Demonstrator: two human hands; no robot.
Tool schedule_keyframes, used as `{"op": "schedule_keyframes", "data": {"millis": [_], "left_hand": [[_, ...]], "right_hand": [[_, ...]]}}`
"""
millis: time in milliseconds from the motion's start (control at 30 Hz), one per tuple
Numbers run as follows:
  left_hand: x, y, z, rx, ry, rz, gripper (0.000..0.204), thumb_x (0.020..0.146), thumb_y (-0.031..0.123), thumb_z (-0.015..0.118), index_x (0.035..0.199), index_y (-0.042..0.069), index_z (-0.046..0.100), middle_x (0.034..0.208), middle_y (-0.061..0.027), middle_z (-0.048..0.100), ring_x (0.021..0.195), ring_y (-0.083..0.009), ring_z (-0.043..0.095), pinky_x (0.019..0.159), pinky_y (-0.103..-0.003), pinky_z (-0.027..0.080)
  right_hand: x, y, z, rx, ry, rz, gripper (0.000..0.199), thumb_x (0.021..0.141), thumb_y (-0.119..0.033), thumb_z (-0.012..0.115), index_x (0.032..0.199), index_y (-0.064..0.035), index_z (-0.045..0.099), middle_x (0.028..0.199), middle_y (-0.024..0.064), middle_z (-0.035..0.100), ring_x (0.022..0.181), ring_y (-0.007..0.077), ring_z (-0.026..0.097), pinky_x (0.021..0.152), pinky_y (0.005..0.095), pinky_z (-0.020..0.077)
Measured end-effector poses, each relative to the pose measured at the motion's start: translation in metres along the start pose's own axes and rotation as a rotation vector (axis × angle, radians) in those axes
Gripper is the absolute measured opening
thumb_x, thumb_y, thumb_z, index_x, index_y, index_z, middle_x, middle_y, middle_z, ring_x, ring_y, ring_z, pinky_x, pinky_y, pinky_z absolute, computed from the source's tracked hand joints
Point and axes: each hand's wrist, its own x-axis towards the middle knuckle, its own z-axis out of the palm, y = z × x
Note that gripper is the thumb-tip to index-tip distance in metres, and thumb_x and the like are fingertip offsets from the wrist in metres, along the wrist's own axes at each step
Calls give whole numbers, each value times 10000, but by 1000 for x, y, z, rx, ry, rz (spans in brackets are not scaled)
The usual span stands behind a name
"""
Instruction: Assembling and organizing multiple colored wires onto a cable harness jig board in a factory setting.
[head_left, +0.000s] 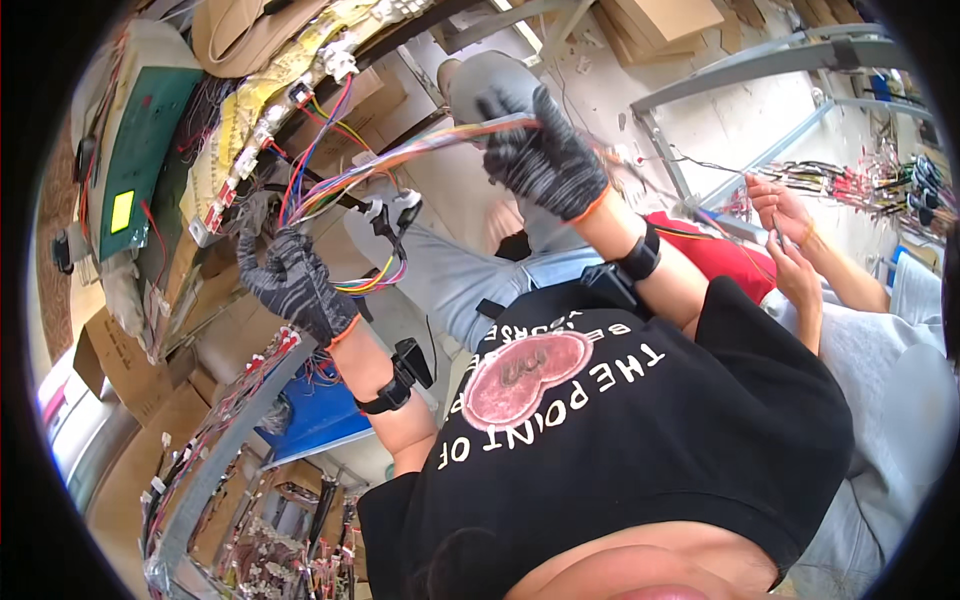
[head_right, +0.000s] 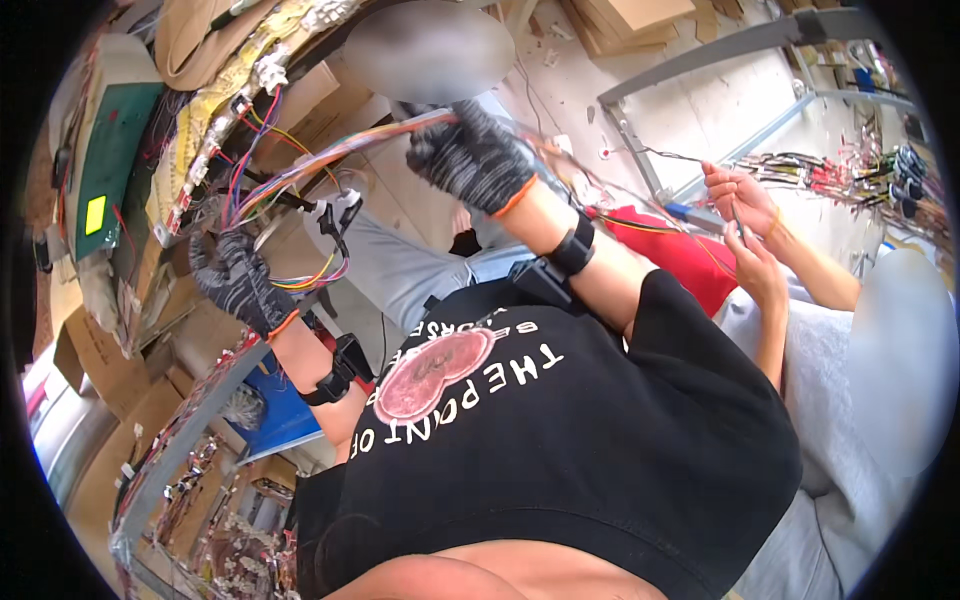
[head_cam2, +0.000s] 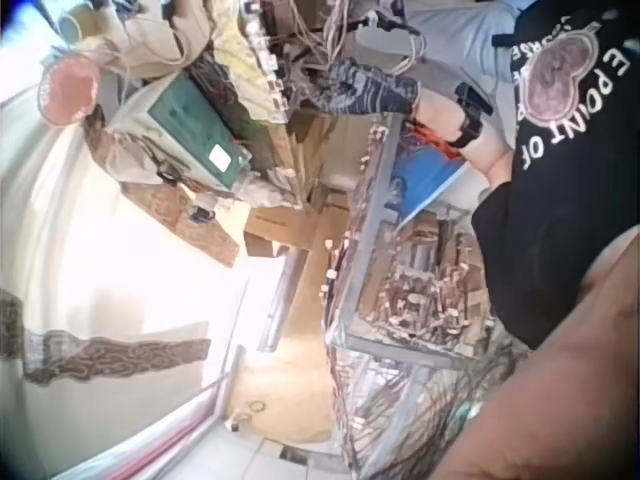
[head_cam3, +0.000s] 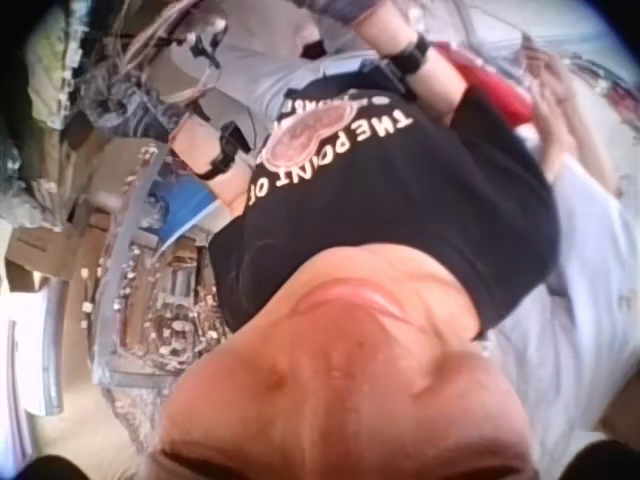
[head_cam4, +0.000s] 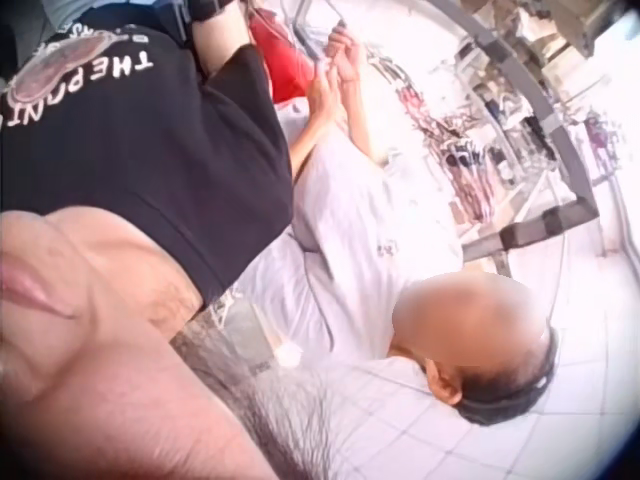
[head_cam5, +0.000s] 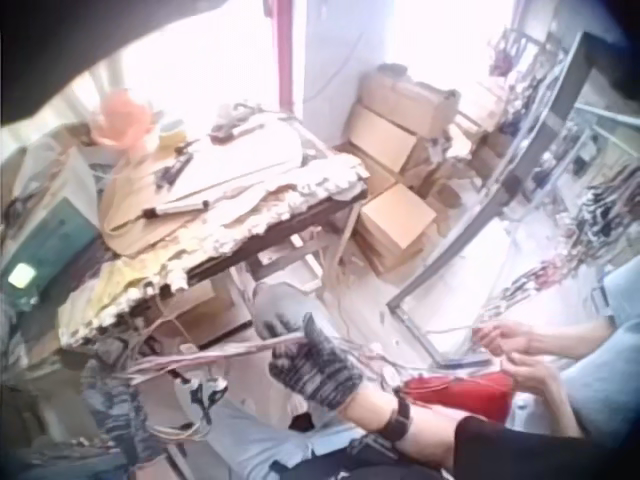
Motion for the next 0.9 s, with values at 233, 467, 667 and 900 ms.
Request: {"op": "schedule_keyframes", "data": {"millis": [233, 467, 667, 900], "left_hand": [[-43, 31, 91, 1111, -572, 672, 365, 826, 249, 572, 1094, 2, 547, 989, -168, 589, 956, -291, 544, 850, -384, 418], [-30, -33, 155, 927, -1710, -89, 273, 890, 256, 471, 1028, 48, 579, 800, -149, 618, 648, -311, 575, 592, -374, 445], [-44, -62, 134, 694, -1096, -470, 308, 805, 226, 587, 1017, 3, 563, 800, -205, 595, 690, -330, 559, 619, -392, 443], [-58, -78, 124, 617, -788, 166, 251, 780, 88, 554, 1023, 25, 566, 781, -107, 581, 641, -184, 553, 541, -317, 439]], "right_hand": [[-20, 4, 6, -1238, -184, -37, 219, 890, -219, 475, 912, -24, 571, 729, 26, 563, 642, 116, 543, 586, 252, 445], [51, 94, -119, -2029, -770, -312, 274, 869, -177, 459, 1124, -107, 531, 1180, 96, 509, 1117, 201, 456, 983, 307, 320], [12, 61, -59, -2219, -464, -44, 383, 749, -338, 600, 1015, -65, 562, 1020, 175, 583, 914, 312, 574, 816, 374, 449], [-61, -27, -68, -1616, 33, -96, 312, 865, -306, 535, 982, -17, 559, 937, 135, 620, 721, 238, 631, 617, 363, 505]]}}
